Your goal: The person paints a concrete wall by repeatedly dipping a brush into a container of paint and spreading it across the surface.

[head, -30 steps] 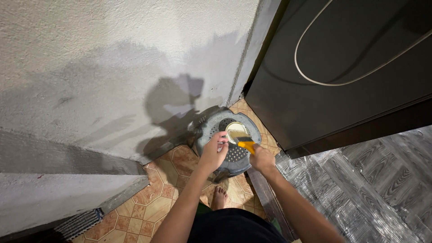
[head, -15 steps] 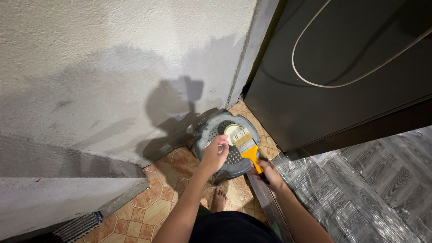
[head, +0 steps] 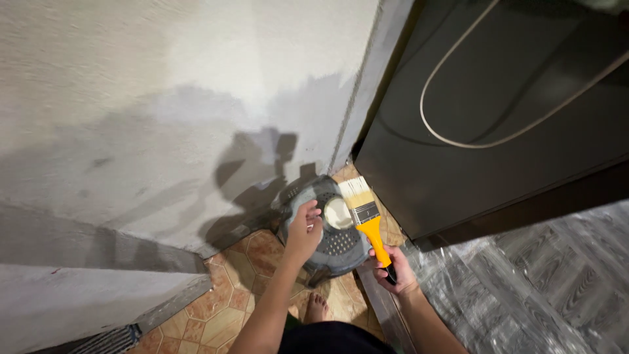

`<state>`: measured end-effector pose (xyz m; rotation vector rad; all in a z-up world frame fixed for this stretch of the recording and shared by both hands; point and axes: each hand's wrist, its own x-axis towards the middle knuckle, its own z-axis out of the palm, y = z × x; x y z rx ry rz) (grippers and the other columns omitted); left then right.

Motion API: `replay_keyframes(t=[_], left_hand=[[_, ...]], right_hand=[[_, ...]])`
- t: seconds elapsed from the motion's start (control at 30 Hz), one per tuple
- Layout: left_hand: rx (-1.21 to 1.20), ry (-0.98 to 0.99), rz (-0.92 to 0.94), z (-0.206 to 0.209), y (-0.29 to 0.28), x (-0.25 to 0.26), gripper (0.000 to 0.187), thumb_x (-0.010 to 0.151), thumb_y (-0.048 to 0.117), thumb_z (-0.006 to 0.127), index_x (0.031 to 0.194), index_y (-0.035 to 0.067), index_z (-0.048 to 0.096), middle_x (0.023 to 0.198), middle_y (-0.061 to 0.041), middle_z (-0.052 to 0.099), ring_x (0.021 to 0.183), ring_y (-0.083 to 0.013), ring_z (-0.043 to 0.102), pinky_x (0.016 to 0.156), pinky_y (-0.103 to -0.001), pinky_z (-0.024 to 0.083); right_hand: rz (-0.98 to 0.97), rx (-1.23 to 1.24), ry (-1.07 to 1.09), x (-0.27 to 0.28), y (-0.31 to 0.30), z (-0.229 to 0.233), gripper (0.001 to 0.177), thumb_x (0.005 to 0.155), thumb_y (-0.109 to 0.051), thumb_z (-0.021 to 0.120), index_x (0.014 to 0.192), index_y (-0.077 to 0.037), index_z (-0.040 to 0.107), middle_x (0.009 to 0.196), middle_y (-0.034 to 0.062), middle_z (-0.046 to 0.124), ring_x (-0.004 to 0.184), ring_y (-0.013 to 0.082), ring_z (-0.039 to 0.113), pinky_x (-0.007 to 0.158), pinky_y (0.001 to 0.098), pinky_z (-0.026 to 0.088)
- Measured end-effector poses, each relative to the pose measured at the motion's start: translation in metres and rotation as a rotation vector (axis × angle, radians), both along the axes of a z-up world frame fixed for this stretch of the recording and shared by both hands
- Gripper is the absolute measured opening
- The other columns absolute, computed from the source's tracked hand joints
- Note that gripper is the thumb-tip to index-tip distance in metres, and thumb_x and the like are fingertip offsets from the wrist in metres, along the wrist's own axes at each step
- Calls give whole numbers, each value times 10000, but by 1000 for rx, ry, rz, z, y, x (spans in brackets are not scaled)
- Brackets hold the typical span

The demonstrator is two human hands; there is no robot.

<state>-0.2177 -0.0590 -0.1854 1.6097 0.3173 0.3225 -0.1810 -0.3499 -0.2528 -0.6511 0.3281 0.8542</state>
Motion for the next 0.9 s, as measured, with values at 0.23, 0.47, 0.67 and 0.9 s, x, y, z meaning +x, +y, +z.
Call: replay_keyframes(t=[0.23, 0.47, 0.67, 0.9], left_hand=[[23, -264, 229, 34, 57, 9, 460, 1008, 126, 563, 1444, 33, 448, 1258, -127, 677, 1063, -158, 677, 911, -299, 543], [-122, -342, 387, 97, 161, -29, 429, 1053, 204, 514, 1446, 48, 439, 1300, -138, 642, 1080, -186, 659, 928, -312, 530], [-143, -445, 518, 125, 225, -86, 419, 1041, 188, 519, 1423, 31, 450, 1288, -149, 653, 1092, -186, 675, 934, -312, 529], [-144, -552, 527, 121, 275, -137, 275, 1062, 152, 540, 1256, -32, 603, 1114, -143, 718, 1010, -179, 695, 922, -308, 560]], right_hand=[[170, 157, -179, 48, 88, 61, 439, 950, -310, 536, 1295, -52, 621, 862, 59, 686, 500, 90, 518, 418, 214, 407], [379, 211, -568, 47, 240, 148, 449, 1053, -366, 521, 1261, 3, 669, 809, 117, 669, 551, 172, 550, 484, 289, 440], [116, -359, -1220, -13, 344, 180, 425, 935, -126, 627, 1353, -55, 651, 1072, 68, 685, 722, 189, 625, 635, 315, 515], [-51, -748, -1821, -105, 425, 232, 565, 832, -56, 704, 1389, -119, 630, 908, 169, 627, 750, 307, 653, 689, 399, 541]])
